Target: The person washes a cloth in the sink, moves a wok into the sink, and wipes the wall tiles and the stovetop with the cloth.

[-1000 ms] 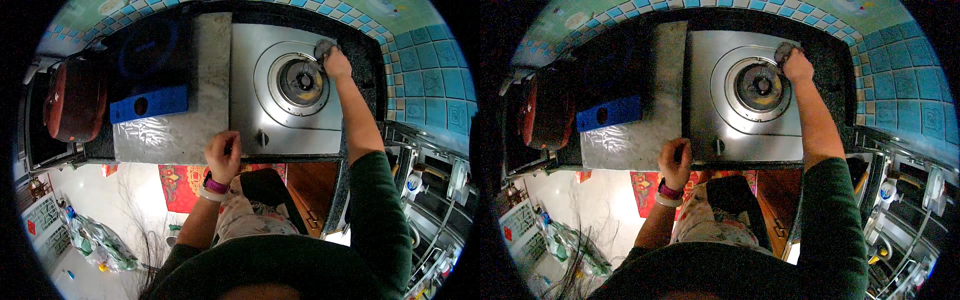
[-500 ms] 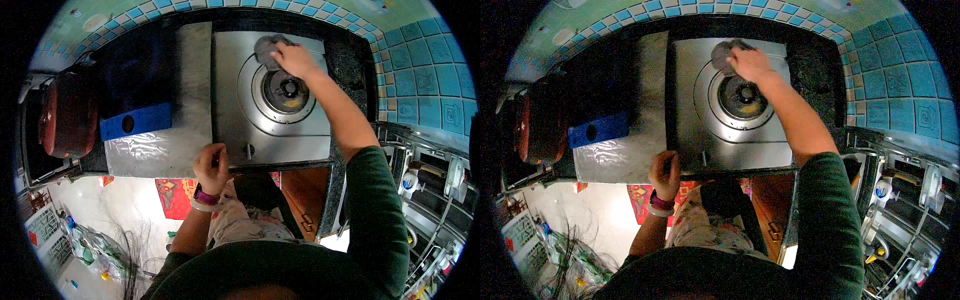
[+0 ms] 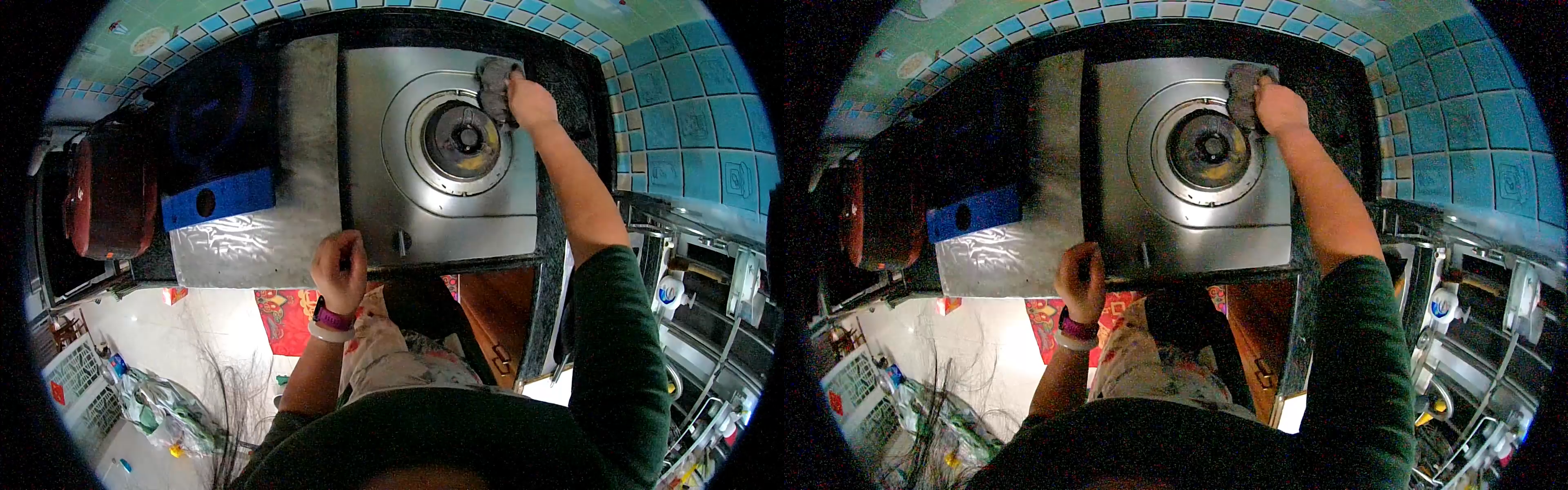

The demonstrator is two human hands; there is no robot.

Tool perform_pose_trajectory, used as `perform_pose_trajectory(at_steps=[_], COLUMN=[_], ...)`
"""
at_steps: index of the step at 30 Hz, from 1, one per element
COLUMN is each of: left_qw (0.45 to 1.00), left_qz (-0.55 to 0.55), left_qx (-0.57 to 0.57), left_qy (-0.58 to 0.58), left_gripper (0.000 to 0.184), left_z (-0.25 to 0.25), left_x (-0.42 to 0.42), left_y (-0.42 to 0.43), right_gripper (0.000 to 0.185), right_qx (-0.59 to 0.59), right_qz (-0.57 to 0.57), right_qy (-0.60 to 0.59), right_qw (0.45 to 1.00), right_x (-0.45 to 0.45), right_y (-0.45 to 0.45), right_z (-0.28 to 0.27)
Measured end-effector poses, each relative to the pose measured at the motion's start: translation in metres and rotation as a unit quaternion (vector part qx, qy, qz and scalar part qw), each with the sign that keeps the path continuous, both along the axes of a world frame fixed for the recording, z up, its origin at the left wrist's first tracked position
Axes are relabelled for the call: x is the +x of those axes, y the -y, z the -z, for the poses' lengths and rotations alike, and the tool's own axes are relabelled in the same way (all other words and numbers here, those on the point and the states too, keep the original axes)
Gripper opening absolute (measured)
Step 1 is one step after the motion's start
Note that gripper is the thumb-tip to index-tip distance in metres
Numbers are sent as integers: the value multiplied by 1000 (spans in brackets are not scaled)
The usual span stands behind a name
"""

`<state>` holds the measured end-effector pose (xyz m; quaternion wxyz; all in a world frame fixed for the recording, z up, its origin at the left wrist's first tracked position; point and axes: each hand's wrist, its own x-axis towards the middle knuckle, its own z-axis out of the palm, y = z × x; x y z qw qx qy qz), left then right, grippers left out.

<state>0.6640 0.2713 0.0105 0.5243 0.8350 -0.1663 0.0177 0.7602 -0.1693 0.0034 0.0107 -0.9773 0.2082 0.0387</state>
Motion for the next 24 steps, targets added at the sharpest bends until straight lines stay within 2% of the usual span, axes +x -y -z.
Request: perform_pose_trajectory(at_steps=[3, 8, 11, 14, 16, 19, 21, 22, 24], left_qw=[1000, 998, 996, 998, 998, 998, 998, 998, 999], left_qz=[0, -6, -5, 0, 1, 6, 8, 9, 10], left_qx=[8, -2, 1, -14, -27, -29, -20, -26, -33], left_qy=[-10, 57, 85, 64, 62, 64, 67, 48, 28], left_gripper=[11, 12, 13, 12, 12, 12, 11, 11, 10], left_z=[-2, -1, -1, -1, 5, 9, 9, 9, 8], left_x=[-1, 5, 6, 4, 4, 5, 5, 5, 4], left_y=[0, 3, 3, 4, 4, 3, 2, 2, 3], right_gripper=[32, 25, 20, 16, 21, 22, 17, 17, 20], right_qx=[-5, -6, -42, -67, -65, -40, 15, 15, 64], right_qz=[40, 65, 38, 12, 19, 22, 36, 36, 41], right_qy=[-23, -5, -8, -15, -26, -65, -140, -141, -41], right_qw=[999, 998, 998, 998, 997, 997, 989, 989, 996], right_x=[-13, -26, -53, -102, -131, -176, -203, -210, -217], right_y=[3, 1, 0, -8, -17, -41, -39, -34, -22], right_z=[2, 6, 16, 27, 29, 11, 9, 2, -21])
